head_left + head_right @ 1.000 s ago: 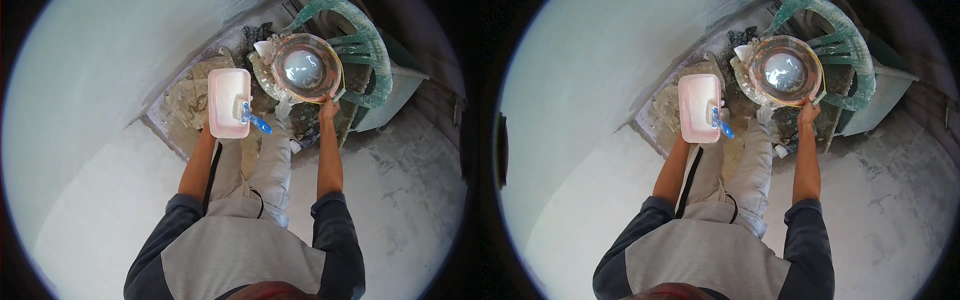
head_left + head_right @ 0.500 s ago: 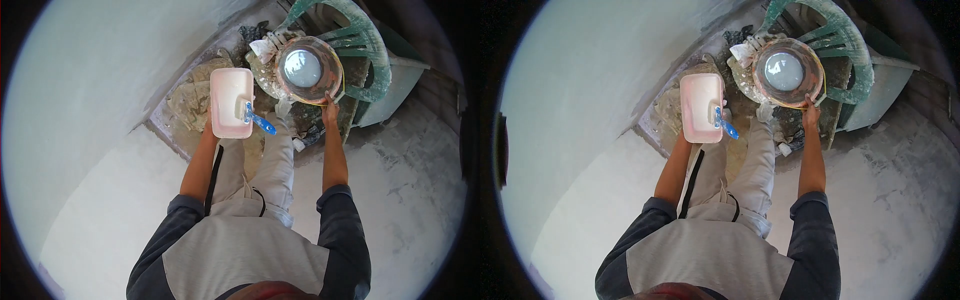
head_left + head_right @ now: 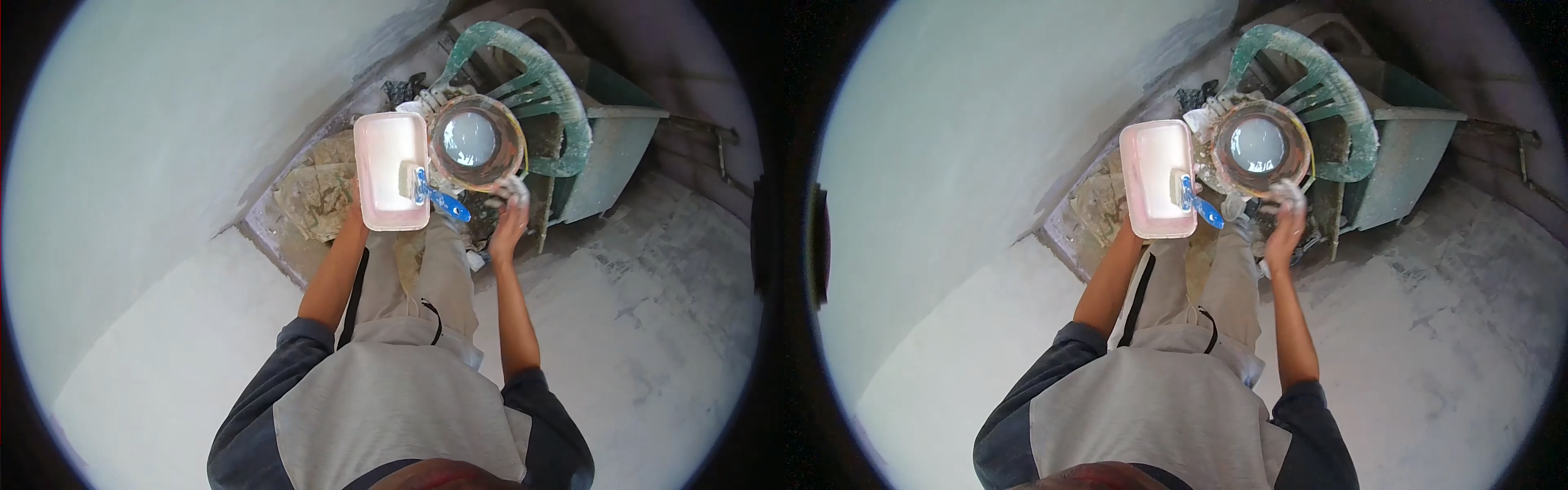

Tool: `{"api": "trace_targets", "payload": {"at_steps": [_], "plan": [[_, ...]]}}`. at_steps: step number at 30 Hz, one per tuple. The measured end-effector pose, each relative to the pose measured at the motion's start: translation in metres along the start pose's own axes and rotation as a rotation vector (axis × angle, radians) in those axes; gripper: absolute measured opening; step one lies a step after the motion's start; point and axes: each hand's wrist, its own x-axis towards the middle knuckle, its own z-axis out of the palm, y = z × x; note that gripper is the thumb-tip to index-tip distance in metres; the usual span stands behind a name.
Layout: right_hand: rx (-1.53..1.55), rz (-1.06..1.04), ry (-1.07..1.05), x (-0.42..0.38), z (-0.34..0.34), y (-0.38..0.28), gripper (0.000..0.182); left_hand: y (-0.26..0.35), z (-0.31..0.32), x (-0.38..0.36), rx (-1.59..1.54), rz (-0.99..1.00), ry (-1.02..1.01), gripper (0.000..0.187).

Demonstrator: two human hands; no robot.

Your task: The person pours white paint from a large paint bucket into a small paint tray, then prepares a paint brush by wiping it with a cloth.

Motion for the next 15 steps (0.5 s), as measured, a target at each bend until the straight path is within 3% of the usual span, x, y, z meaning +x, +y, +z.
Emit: {"api": "trace_targets", "payload": {"at_steps": [2,4,5,6,9,12,13,15], "plan": [[-0.043,-0.17,-0.365,-0.017,0.009,-0.061,0.062,-0.011,0.02,-0.004,0.008,0.036,-0.034,0.076],[-0.408,-0.467,-0.446,-0.027,0.033,-0.124,0.071,-0.015,0.045,0.003,0.014,0.075,-0.076,0.076],[-0.449,-0.526,-0.443,-0.031,0.045,-0.153,0.051,-0.023,0.057,-0.003,0.022,0.095,-0.093,0.076],[-0.449,-0.545,-0.442,-0.031,0.046,-0.161,0.051,-0.028,0.068,-0.007,0.032,0.115,-0.107,0.076],[-0.522,-0.535,-0.429,-0.034,0.055,-0.204,0.012,-0.033,0.094,-0.014,0.061,0.187,-0.136,0.076],[-0.589,-0.674,-0.51,-0.031,0.038,-0.234,0.016,-0.02,0.202,-0.06,0.002,0.058,-0.227,0.073],[-0.629,-0.671,-0.536,-0.034,0.035,-0.254,0.016,-0.021,0.213,-0.07,-0.082,0.019,-0.433,0.069],[-0.659,-0.7,-0.558,-0.034,0.028,-0.289,0.018,-0.024,0.239,-0.082,-0.072,0.025,-0.427,0.066]]}}
